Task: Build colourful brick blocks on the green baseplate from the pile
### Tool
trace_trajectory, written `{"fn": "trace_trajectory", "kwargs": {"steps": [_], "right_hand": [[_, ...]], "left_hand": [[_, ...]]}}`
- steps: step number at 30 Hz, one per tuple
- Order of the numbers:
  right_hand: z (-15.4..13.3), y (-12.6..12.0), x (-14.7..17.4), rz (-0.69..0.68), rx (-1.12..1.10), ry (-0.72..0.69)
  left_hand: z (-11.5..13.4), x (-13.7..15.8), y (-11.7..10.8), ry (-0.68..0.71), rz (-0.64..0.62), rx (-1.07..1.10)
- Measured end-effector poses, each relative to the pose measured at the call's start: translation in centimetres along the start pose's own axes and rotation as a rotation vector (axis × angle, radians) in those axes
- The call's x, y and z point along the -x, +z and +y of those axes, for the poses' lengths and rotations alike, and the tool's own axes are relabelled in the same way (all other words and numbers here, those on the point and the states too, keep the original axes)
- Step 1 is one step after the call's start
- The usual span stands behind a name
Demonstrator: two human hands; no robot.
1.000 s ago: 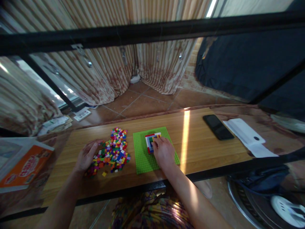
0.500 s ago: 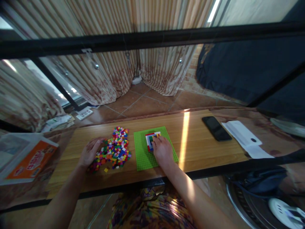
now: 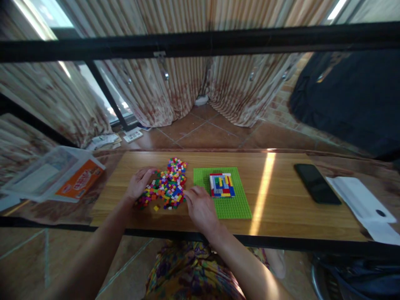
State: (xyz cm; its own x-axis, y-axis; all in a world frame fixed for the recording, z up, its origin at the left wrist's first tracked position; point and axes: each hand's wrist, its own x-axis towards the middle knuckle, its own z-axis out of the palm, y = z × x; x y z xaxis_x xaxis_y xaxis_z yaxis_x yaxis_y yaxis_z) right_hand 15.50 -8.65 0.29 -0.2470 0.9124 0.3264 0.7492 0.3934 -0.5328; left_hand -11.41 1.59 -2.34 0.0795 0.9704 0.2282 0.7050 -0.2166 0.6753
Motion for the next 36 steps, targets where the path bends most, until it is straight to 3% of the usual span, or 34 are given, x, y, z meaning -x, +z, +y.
{"fn": "trace_trajectory", "kwargs": {"steps": [8, 17, 20, 28, 33, 36], "right_hand": [[-1.2, 2.9, -3.0, -0.207, 0.096, -0.038], [-0.5, 3.5, -4.4, -0.244, 0.193, -0.047], [-0.4, 3.6, -4.3, -0.205, 0.189, -0.078], [0.4, 2.1, -3.8, 0.084, -0.009, -0.039], [1.0, -0.3, -2.6, 0.19, -0.129, 0.06], [3.0, -2.6, -1.2, 0.275, -0.1, 0.157]], "left_hand": [[-0.1, 0.2, 0.2, -0.005, 0.01, 0.023], [0.0, 0.3, 0.1, -0.02, 0.021, 0.016], [0.1, 0.4, 0.1, -0.038, 0.026, 0.006], [0.0, 0.4, 0.1, -0.042, 0.02, 0.024], [-0.2, 0.3, 0.0, -0.037, 0.026, 0.03], [-0.3, 0.2, 0.0, -0.05, 0.024, 0.046]]}}
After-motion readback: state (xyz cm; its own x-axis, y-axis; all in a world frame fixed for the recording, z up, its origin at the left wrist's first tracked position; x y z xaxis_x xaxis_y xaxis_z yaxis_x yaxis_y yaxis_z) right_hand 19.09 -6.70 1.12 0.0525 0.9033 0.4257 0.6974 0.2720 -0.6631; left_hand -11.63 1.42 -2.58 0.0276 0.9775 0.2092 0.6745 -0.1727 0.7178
